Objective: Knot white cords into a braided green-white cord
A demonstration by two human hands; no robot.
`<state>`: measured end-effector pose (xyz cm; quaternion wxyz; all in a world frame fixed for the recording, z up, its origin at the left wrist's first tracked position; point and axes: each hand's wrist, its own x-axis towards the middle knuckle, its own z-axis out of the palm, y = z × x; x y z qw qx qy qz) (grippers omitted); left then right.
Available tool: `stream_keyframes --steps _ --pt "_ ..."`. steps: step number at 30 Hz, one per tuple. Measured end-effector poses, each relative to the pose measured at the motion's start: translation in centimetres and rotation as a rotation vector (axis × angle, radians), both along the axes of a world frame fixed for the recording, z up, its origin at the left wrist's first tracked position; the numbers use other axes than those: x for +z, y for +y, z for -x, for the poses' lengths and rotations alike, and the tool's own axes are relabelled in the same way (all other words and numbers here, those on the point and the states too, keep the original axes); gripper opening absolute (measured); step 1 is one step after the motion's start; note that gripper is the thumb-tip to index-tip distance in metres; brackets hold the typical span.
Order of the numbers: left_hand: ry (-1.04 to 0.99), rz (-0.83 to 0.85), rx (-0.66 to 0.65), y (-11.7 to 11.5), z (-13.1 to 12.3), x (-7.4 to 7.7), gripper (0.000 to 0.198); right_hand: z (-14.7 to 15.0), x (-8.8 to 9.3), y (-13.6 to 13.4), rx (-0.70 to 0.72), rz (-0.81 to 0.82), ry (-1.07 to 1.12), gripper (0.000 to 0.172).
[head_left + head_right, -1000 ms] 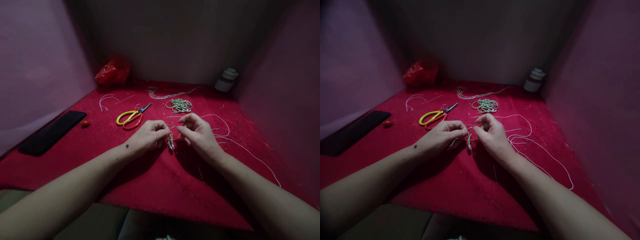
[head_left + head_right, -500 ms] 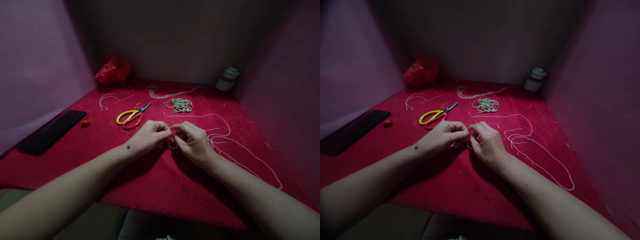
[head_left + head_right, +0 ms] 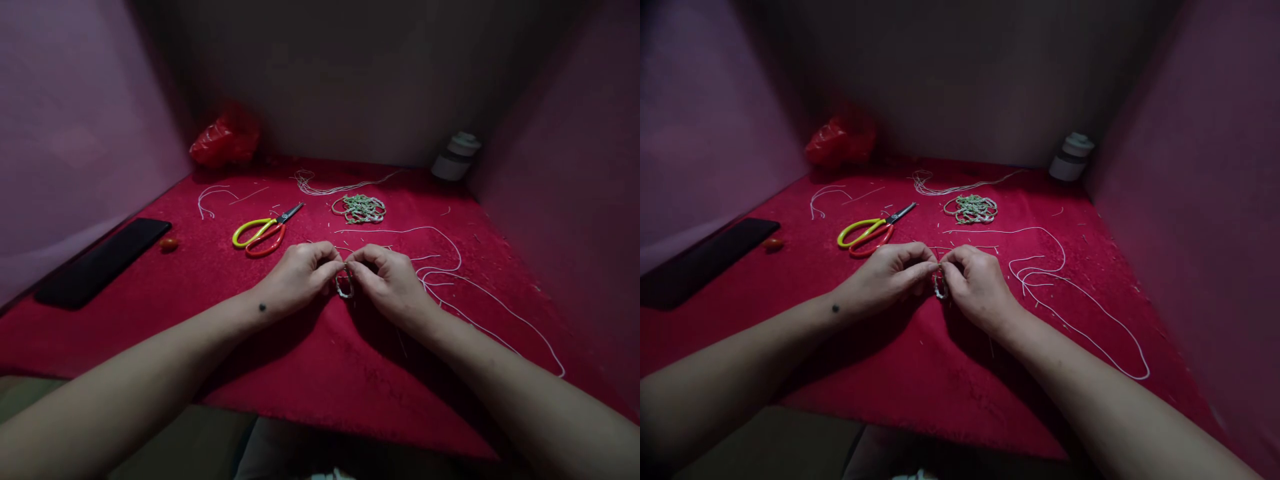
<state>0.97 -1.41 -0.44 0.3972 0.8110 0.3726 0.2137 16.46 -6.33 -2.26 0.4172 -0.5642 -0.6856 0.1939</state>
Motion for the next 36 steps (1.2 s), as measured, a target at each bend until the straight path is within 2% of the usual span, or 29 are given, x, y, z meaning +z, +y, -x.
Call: stream_keyframes --steps 4,8,10,15,18,20,22,27,30,33,36 --pt "0.059 -0.271 -0.021 0.1 0.1 -0.7 0.016 -0.1 0.2 0.0 0.033 0.198 0.147 0.017" --pt "0.06 -0.47 -0.077 0.0 0.2 -1.1 0.011 -0.1 0.7 0.0 0.059 0.322 0.254 0.02" --pt "0.121 -0.572 -0.111 -0.1 0.3 -1.1 0.015 -0.1 0.9 0.1 0.067 0.357 0.285 0.022" --pt "0.429 -0.849 -0.17 -0.6 0.6 -0.9 0.023 -0.2 0.8 0.1 0.068 0.389 0.296 0.018" --pt "0.455 -0.93 -0.193 -0.7 0.6 -0.9 0.023 -0.1 0.6 0.1 0.071 0.393 0.297 0.018" --pt "0.438 -0.891 -0.175 -0.6 0.5 -1.0 0.022 -0.1 0.6 0.1 0.076 0.385 0.28 0.02" --pt "0.371 -0.78 -0.147 -0.4 0.4 -1.0 0.019 -0.1 0.6 0.2 0.084 0.373 0.246 0.021" --pt "0.143 -0.281 -0.121 0.4 0.3 -0.4 0.016 -0.2 0.5 0.3 0.102 0.319 0.164 0.017" --pt "0.094 -0.07 -0.13 0.8 0.3 -0.1 0.021 -0.2 0.1 0.4 0.119 0.289 0.146 0.011" --pt "0.07 0.031 -0.124 1.0 0.3 0.0 0.022 -0.3 -0.4 0.5 0.13 0.266 0.175 0.008" --pt "0.061 0.047 -0.117 1.1 0.2 -0.1 0.021 -0.4 -0.7 0.5 0.127 0.215 0.194 0.008"
